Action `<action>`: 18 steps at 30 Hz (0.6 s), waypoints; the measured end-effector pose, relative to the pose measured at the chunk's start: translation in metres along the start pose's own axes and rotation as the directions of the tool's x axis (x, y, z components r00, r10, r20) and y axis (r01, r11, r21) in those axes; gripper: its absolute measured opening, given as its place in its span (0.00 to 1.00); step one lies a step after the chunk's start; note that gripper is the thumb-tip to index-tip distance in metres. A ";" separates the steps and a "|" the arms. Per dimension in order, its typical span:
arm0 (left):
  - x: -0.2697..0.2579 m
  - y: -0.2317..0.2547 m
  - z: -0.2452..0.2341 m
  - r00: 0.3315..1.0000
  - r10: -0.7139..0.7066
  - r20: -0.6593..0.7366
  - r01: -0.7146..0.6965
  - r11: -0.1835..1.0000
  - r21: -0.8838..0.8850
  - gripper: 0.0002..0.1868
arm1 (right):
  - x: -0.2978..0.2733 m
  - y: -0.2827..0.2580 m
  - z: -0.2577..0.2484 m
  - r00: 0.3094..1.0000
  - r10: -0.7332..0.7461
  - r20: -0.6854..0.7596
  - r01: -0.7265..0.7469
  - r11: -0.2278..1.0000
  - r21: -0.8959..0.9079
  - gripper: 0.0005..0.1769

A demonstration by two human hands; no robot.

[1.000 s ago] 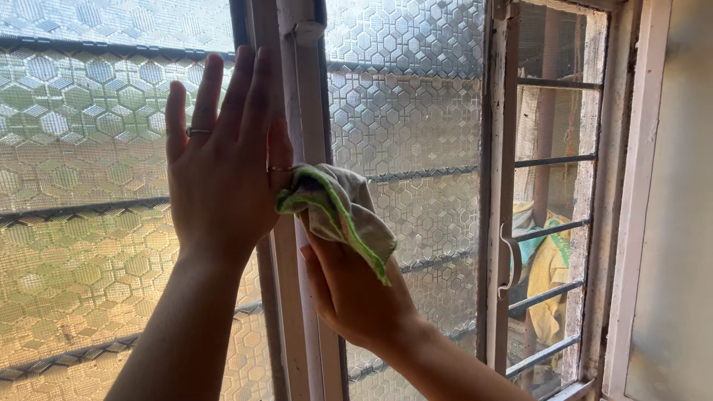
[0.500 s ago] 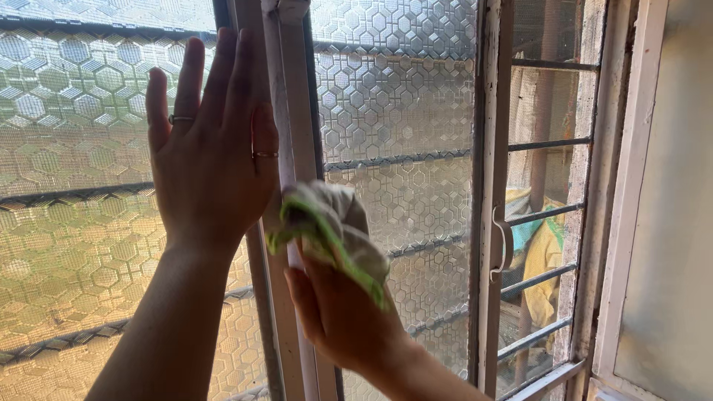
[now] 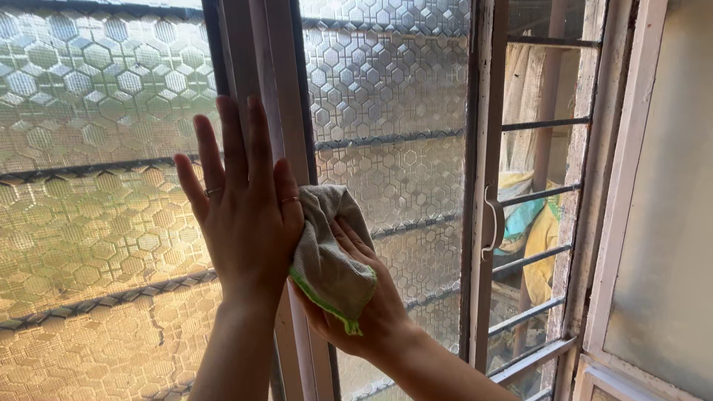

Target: The person wipes the white window frame and textured glass panes with a cloth. They spray the cloth with a cleaning solution from a blue spray bottle and continue wiping the frame edges and corners.

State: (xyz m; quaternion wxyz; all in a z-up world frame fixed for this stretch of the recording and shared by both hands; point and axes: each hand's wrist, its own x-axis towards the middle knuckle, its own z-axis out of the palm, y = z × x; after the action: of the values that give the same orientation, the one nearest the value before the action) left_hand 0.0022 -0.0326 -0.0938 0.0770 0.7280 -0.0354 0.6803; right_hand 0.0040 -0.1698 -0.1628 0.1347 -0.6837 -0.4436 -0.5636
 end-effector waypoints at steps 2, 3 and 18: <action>-0.003 -0.002 -0.001 1.000 0.017 0.005 -0.017 1.000 0.004 0.30 | -0.005 -0.008 0.002 0.998 0.067 0.013 -0.068 0.996 0.052 0.20; -0.006 -0.004 -0.003 0.999 0.030 0.013 -0.030 1.000 -0.001 0.30 | -0.008 -0.011 0.003 0.995 0.100 0.019 -0.101 0.992 0.077 0.20; -0.047 -0.013 -0.016 0.988 0.062 0.142 -0.055 0.997 -0.051 0.31 | -0.010 -0.005 0.012 1.000 -0.013 -0.006 0.012 0.997 -0.079 0.24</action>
State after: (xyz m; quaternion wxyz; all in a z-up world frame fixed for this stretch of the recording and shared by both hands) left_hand -0.0147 -0.0197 -0.1403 0.0713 0.7717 -0.0783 0.6271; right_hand 0.0081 -0.1634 -0.1772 0.1055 -0.6839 -0.4247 -0.5838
